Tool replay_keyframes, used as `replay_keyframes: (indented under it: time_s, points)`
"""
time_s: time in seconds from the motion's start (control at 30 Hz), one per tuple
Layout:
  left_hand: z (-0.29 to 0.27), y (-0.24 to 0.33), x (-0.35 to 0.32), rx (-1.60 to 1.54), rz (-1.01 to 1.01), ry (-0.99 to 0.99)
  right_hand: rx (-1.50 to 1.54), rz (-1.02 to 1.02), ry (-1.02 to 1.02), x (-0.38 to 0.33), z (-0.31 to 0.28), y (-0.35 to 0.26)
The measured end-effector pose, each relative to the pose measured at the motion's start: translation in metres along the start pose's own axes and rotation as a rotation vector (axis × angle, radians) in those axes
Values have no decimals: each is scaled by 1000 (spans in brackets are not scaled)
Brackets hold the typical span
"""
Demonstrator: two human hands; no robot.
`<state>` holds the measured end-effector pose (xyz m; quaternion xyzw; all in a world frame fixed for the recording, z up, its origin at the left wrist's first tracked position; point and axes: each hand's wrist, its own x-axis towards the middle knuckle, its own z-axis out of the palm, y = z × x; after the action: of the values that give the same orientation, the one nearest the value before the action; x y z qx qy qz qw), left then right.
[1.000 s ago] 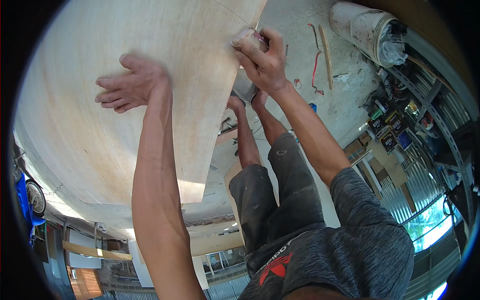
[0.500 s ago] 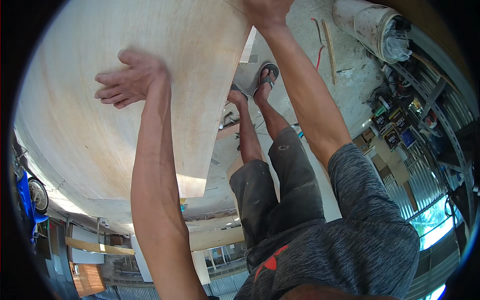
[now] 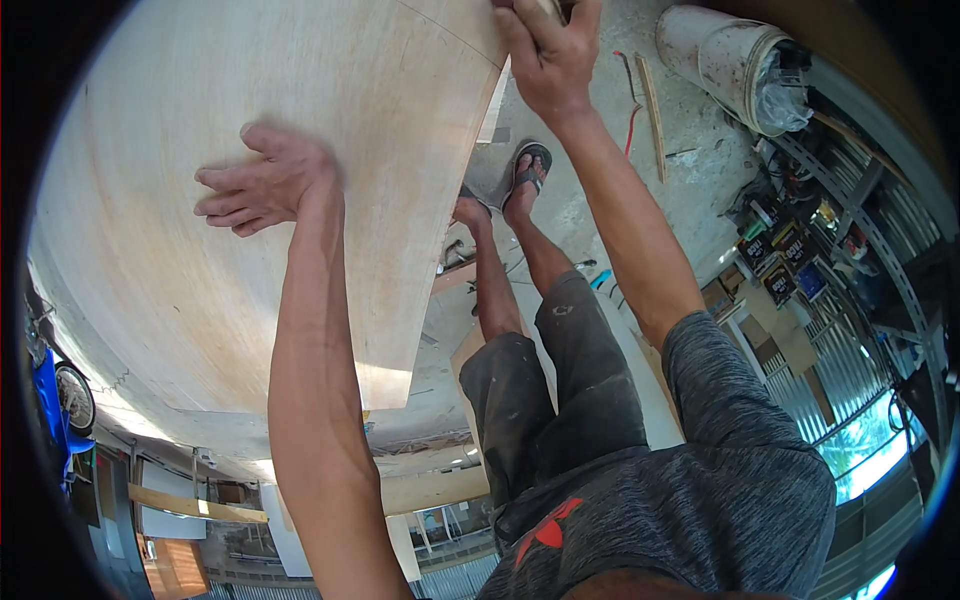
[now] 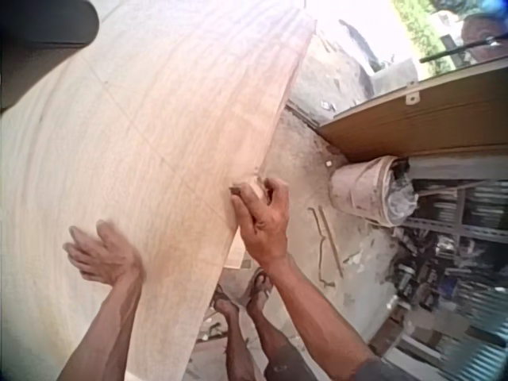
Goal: Moving a gray board and sanding the edges of a curved wooden component in a workshop.
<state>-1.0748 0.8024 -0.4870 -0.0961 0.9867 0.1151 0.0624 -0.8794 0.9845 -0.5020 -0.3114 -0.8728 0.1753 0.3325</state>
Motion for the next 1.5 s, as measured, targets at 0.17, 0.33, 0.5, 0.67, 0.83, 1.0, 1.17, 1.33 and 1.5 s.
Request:
replay_keyframes:
  time_s: [0.17,0.33,0.5,0.67,0.83,1.0,1.17,1.33,1.5]
  points:
    - [-2,-3,2,8,-1,1,5,-49,-82,11,-1,9]
    - [6,-10,5,-39,6,22,6,118,96,79,12,27]
    - [13,-27,5,108,62,110,50,-29,-69,12,-7,5]
    - [16,-22,4,61,53,72,-10,69,77,118,12,49]
    - [38,-44,18,124,88,59,105,88,-166,10,-18,10]
    - [33,-57,36,173,148,129,-64,39,105,145,31,63]
    - [-1,-10,3,43,6,5,-4,-3,43,94,12,22]
    - [-2,-1,-2,7,-6,-29,99,17,-177,-9,-12,-10]
    - [-9,4,-2,-91,16,-57,-8,-51,-30,121,8,40]
